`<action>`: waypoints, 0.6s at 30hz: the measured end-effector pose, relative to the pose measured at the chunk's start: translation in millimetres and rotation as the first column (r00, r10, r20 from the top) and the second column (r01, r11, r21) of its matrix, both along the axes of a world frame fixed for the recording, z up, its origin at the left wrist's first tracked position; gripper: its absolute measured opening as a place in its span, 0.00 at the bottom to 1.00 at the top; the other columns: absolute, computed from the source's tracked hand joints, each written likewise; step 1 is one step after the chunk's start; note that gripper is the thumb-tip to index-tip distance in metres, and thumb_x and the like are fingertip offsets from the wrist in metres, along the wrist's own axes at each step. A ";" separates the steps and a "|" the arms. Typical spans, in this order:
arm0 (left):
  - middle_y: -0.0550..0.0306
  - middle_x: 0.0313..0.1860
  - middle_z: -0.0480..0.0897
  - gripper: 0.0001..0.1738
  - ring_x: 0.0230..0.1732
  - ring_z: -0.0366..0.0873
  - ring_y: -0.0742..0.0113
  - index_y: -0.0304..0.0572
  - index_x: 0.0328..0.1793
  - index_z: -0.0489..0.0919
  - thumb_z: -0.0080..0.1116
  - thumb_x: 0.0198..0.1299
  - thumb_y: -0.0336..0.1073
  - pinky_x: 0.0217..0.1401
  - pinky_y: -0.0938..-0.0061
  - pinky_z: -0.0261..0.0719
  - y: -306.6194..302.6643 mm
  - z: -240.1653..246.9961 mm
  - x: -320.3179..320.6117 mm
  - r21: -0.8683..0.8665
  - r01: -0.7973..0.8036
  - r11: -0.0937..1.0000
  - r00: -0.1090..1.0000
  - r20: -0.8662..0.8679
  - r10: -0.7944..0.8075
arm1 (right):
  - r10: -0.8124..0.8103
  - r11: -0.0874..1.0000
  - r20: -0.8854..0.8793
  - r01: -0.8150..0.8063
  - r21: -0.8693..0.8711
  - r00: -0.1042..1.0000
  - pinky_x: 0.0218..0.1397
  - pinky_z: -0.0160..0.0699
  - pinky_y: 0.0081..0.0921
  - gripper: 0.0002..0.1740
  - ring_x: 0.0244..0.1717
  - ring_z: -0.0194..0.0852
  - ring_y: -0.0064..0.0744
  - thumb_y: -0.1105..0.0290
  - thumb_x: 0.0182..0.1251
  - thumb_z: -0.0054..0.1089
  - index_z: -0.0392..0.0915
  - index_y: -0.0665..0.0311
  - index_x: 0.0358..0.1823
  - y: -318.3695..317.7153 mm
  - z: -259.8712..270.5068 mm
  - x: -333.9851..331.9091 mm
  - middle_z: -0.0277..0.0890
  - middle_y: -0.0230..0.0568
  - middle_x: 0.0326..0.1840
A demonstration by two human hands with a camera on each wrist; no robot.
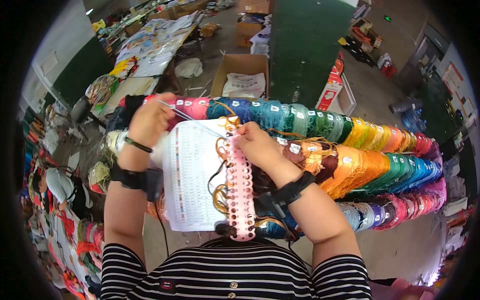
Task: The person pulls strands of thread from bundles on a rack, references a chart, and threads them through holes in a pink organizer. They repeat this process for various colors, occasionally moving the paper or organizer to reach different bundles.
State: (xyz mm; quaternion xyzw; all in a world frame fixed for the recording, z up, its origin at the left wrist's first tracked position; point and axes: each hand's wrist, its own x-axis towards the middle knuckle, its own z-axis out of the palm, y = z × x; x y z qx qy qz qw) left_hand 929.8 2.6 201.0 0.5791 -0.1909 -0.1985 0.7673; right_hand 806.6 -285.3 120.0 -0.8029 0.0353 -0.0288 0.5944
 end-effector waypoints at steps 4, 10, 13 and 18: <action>0.48 0.50 0.81 0.20 0.52 0.79 0.62 0.30 0.63 0.69 0.48 0.72 0.37 0.57 0.72 0.81 86.1 21.5 -5.3 -0.437 -0.527 0.729 0.844 -0.173 0.507 | -0.003 0.989 -0.017 0.000 -0.146 1.000 0.45 0.78 0.29 0.15 0.43 0.80 0.35 0.70 0.64 0.57 0.71 0.66 0.50 1.2 4.1 -3.9 0.81 0.44 0.43; 0.45 0.55 0.78 0.27 0.56 0.77 0.61 0.31 0.62 0.70 0.49 0.71 0.50 0.59 0.72 0.77 161.7 -0.2 -94.1 -0.274 -0.701 0.658 0.713 -0.233 0.662 | 0.178 0.838 0.128 -0.082 -0.540 0.976 0.40 0.78 0.36 0.18 0.36 0.80 0.43 0.61 0.63 0.62 0.74 0.68 0.45 41.1 30.6 -9.0 0.80 0.45 0.36; 0.46 0.54 0.79 0.28 0.54 0.78 0.61 0.30 0.61 0.70 0.48 0.71 0.52 0.58 0.72 0.78 149.5 4.1 -120.1 -0.256 -0.680 0.687 0.732 -0.198 0.651 | 0.307 0.722 0.300 -0.015 -0.692 0.903 0.41 0.77 0.39 0.19 0.37 0.78 0.51 0.56 0.59 0.65 0.77 0.66 0.39 62.7 46.7 -34.3 0.78 0.48 0.34; 0.48 0.51 0.79 0.29 0.53 0.78 0.61 0.28 0.60 0.70 0.47 0.71 0.52 0.59 0.70 0.77 123.3 13.5 -134.4 -0.335 -0.680 0.653 0.722 -0.146 0.677 | 0.509 0.612 0.339 -0.056 -0.789 0.791 0.44 0.76 0.42 0.23 0.40 0.78 0.49 0.54 0.56 0.67 0.79 0.66 0.44 97.4 46.7 -63.2 0.79 0.49 0.37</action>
